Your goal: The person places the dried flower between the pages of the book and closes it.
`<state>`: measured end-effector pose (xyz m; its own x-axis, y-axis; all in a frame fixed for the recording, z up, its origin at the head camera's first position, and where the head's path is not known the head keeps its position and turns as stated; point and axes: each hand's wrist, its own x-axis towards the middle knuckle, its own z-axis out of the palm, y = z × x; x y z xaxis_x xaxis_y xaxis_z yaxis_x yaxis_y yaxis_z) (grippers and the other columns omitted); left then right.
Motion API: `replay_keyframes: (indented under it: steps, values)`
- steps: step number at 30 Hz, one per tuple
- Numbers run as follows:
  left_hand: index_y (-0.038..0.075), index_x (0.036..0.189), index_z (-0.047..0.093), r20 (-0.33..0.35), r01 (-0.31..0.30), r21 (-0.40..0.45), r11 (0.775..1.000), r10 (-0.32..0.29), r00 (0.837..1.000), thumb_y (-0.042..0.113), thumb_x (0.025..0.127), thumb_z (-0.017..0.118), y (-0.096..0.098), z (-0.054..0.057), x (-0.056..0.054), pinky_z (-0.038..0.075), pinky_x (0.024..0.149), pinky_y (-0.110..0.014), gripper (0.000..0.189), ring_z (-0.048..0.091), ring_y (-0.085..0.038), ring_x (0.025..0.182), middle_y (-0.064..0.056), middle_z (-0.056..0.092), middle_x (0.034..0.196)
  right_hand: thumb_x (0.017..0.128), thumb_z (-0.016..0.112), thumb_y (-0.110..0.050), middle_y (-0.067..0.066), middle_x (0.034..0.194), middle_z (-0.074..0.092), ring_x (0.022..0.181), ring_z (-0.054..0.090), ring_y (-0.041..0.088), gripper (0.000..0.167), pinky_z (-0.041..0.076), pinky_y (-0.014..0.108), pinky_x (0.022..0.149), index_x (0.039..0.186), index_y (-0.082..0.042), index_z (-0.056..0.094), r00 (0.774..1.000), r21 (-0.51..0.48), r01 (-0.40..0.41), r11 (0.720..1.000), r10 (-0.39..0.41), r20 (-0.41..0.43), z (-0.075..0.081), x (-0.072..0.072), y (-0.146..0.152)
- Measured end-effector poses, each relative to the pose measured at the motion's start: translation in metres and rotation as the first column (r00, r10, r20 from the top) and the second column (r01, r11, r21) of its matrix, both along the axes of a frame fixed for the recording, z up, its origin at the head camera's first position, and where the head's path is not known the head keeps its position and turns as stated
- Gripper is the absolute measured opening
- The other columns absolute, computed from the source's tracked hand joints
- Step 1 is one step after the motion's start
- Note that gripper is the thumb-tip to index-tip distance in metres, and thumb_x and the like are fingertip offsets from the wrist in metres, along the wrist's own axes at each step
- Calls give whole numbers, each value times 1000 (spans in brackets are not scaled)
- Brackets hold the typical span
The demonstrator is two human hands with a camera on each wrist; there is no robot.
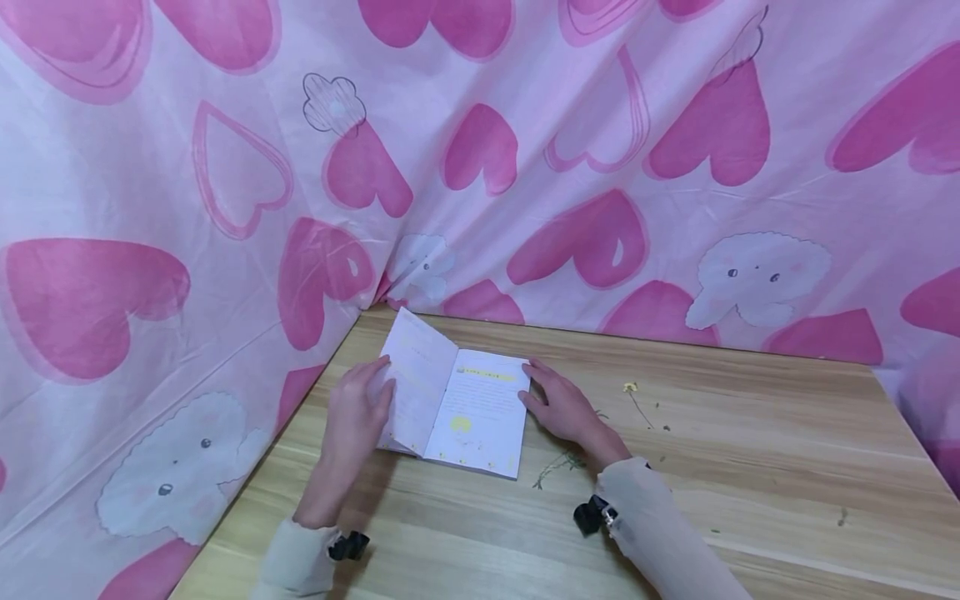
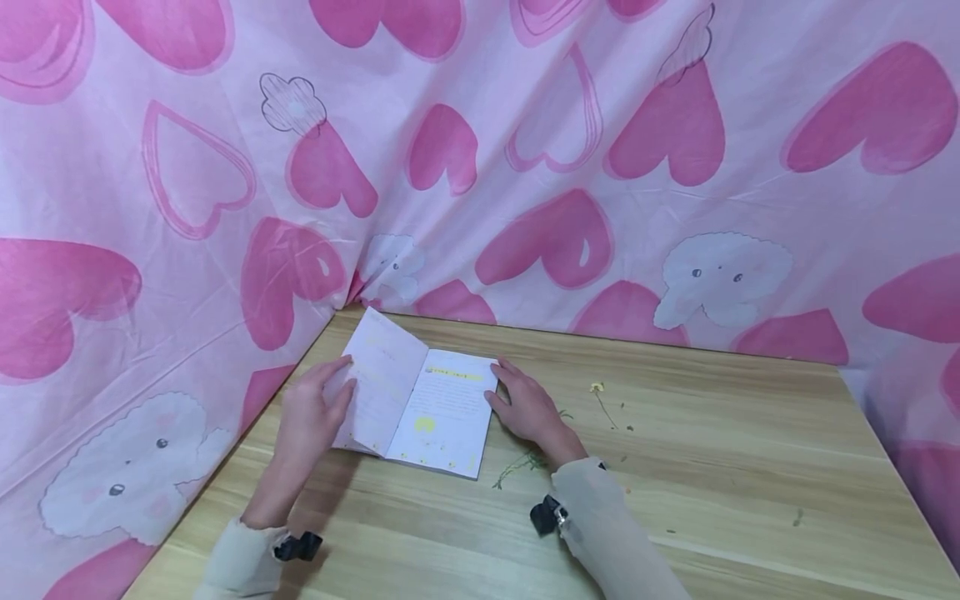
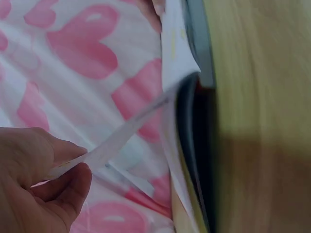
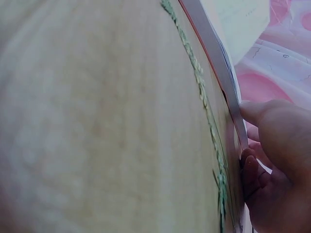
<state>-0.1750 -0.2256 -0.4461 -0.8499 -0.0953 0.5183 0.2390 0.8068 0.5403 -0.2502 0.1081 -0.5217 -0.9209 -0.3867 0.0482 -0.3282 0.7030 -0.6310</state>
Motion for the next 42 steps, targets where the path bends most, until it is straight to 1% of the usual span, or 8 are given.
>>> replay_keyframes:
  steps: [5,9,20,29,32,37,40,42]
  values:
    - [-4,132,72,35,-59,18,998,58,998,1,93,81,-14,-9,-2,57,105,-59,39,71,-45,124,-29,74,130,111,63,-35,12,179,30,166,29,35,67,30,57,132,167,-8,40,1000,-6,5,1000,-5,16,1,1,0]
    - [-4,127,74,29,-72,13,997,71,997,-3,91,80,-22,-18,-4,60,93,-58,37,73,-46,111,-30,75,123,111,63,-35,13,179,31,166,30,35,67,30,57,132,167,-8,40,1000,0,6,1000,-6,9,1,2,0]
    - [0,126,76,136,-30,-98,995,43,990,-8,91,74,-37,-43,-11,60,85,-58,37,71,-44,96,-31,72,115,111,61,-37,12,179,30,166,29,34,67,30,57,132,168,-9,39,1000,9,6,1000,-6,8,-2,-1,0]
    - [11,116,84,377,-31,-192,981,103,921,2,97,69,-33,-47,-17,61,90,-60,25,69,-42,115,-23,67,126,111,60,-39,10,180,29,167,27,32,67,29,56,133,168,-11,39,1000,16,15,1000,-16,15,-3,0,-1]
    - [9,112,85,345,-43,-226,973,121,931,5,97,69,-29,-47,-19,58,99,-63,22,66,-46,125,-27,66,135,112,60,-39,9,180,29,167,27,32,67,29,56,133,168,-11,39,1000,12,19,1000,-19,20,-3,1,-1]
    - [5,115,82,189,-39,-241,970,87,978,6,96,70,-19,-45,-24,55,103,-63,22,68,-48,125,-26,70,136,112,60,-39,10,180,29,167,27,33,67,29,56,133,169,-12,38,999,9,23,1000,-23,23,-2,2,-1]
    - [6,121,79,101,25,-204,979,-5,995,2,95,71,-10,-44,-28,60,93,-57,27,76,-42,110,-20,76,126,112,60,-38,10,180,29,167,27,33,67,29,57,133,169,-12,38,999,4,21,1000,-21,25,-2,2,-2]
    - [7,124,78,63,105,-207,973,-94,994,-1,93,71,-3,-45,-33,62,91,-53,33,77,-37,107,-17,78,123,112,60,-38,11,180,29,167,27,33,66,29,57,133,168,-11,38,1000,1,20,1000,-20,19,-2,1,-2]
